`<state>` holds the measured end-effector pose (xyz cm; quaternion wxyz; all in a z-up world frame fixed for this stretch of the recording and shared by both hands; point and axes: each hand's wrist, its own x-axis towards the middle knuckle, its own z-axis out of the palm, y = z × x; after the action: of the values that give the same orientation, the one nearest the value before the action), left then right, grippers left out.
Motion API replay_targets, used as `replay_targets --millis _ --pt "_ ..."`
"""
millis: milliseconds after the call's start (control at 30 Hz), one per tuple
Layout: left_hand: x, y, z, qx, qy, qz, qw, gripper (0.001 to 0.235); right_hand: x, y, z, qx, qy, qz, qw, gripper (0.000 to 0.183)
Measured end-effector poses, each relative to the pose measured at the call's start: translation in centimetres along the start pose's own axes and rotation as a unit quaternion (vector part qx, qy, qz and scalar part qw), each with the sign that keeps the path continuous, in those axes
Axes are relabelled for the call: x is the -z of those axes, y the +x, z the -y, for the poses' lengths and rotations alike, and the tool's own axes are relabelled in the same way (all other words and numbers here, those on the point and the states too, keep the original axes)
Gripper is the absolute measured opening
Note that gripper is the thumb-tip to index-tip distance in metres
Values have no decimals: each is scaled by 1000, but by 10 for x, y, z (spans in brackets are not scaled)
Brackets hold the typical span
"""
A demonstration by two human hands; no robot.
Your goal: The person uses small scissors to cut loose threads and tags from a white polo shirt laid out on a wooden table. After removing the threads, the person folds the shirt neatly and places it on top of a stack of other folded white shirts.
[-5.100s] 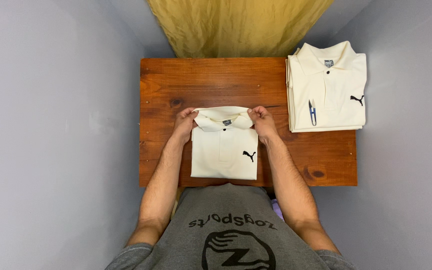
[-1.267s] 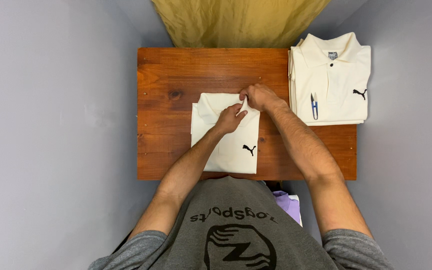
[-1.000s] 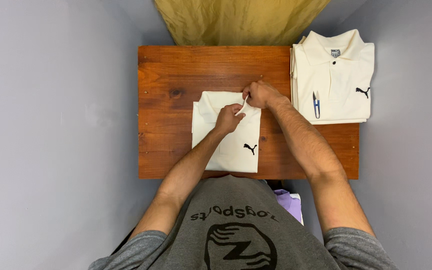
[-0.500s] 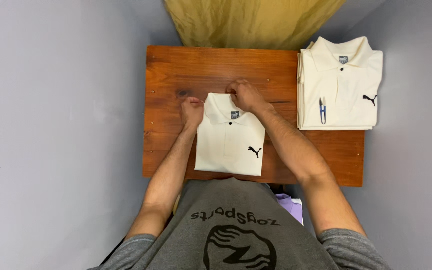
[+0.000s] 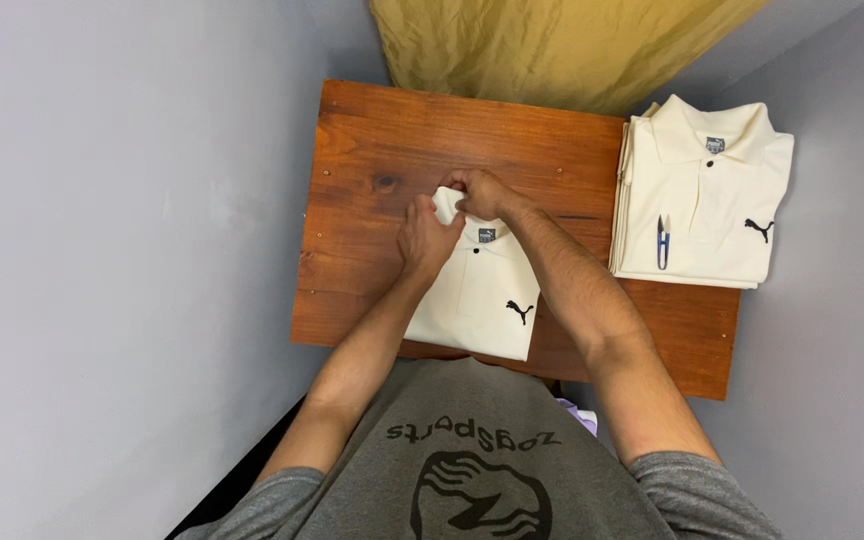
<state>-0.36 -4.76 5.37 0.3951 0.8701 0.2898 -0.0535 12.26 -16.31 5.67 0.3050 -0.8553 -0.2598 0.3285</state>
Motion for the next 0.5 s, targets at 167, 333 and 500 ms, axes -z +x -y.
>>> replay_targets --millis 167,333,500 --pt "-12 1 -12 -78 118 -2 990 60 6 -7 9 -1 -34 24 999 58" --pt "-7 14 3 -114 132 -30 984 51 16 -10 4 51 -92 6 994 33" --pt "-11 18 11 -153 139 -63 976 31 19 -17 2 94 -71 -13 993 37"
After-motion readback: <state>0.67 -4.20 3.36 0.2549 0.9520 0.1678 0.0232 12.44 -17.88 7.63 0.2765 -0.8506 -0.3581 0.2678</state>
